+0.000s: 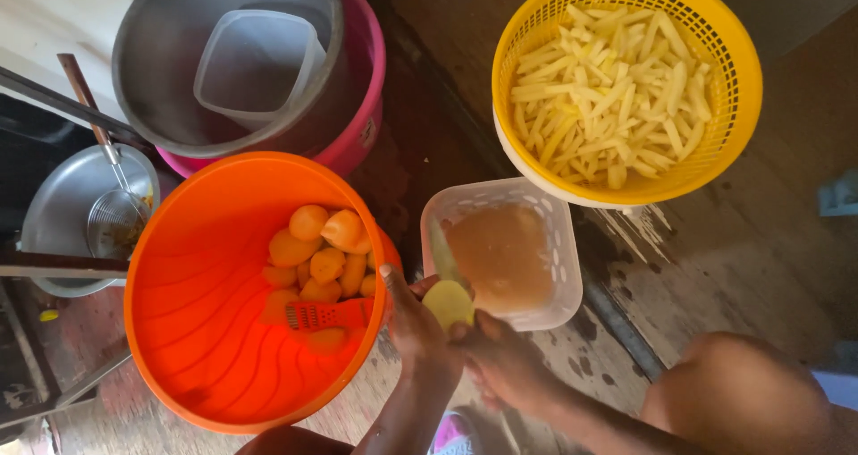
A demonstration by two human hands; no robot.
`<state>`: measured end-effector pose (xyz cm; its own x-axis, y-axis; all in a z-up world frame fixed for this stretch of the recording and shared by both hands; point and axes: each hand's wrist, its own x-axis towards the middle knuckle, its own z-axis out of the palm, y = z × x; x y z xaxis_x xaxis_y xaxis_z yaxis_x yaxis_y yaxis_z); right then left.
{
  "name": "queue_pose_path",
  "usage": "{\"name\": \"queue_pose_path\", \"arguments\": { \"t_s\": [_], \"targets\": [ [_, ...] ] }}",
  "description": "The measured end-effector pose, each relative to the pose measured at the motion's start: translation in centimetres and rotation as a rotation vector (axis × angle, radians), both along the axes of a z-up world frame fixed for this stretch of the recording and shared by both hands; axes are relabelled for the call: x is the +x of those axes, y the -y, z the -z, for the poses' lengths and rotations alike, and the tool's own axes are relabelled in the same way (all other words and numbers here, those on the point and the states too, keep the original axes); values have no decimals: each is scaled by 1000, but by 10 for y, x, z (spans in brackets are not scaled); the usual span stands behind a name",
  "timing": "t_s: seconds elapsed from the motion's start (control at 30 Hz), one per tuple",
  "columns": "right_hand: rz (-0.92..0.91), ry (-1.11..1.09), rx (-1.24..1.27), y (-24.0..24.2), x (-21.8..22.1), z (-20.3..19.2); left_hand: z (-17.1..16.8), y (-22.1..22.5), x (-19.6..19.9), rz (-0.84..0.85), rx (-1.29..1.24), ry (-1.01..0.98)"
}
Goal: Peeling whole potatoes with a knife, slicing them into fries, and washing them in a container of water before transferring to a basket.
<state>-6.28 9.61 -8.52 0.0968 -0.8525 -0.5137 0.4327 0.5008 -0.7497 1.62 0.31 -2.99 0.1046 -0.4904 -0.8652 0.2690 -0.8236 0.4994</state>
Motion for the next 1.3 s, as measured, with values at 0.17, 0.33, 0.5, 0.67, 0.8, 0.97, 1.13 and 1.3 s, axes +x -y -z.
{"name": "queue_pose_path", "arguments": {
  "t_s": [0.17,0.33,0.5,0.67,0.8,0.97,1.13,1.3],
  "targets": [
    [-114,-14,-65,-5,12,-9,-6,1,4,45,37,-26],
    [-218,-182,31,-5,10,-13,-12,3,2,126,44,-72],
    [2,-169,113,15,-16,-4,-8,-10,2,437,-173,-85],
    [51,-11,229,10,-24,-3,20,-20,3,110,-202,-325],
    [26,21,-34,1,-12,-5,0,-17,-4,209,-104,-139],
    [-80,-184,-26,-8,10,-6,9,-17,-8,194,-161,-98],
    [-117,-176,205,0,-2,-18,8,-15,-11,310,-207,-98],
    [-32,251,588,-5,-14,15,45,-13,-16,-79,-29,-405]
  ]
}}
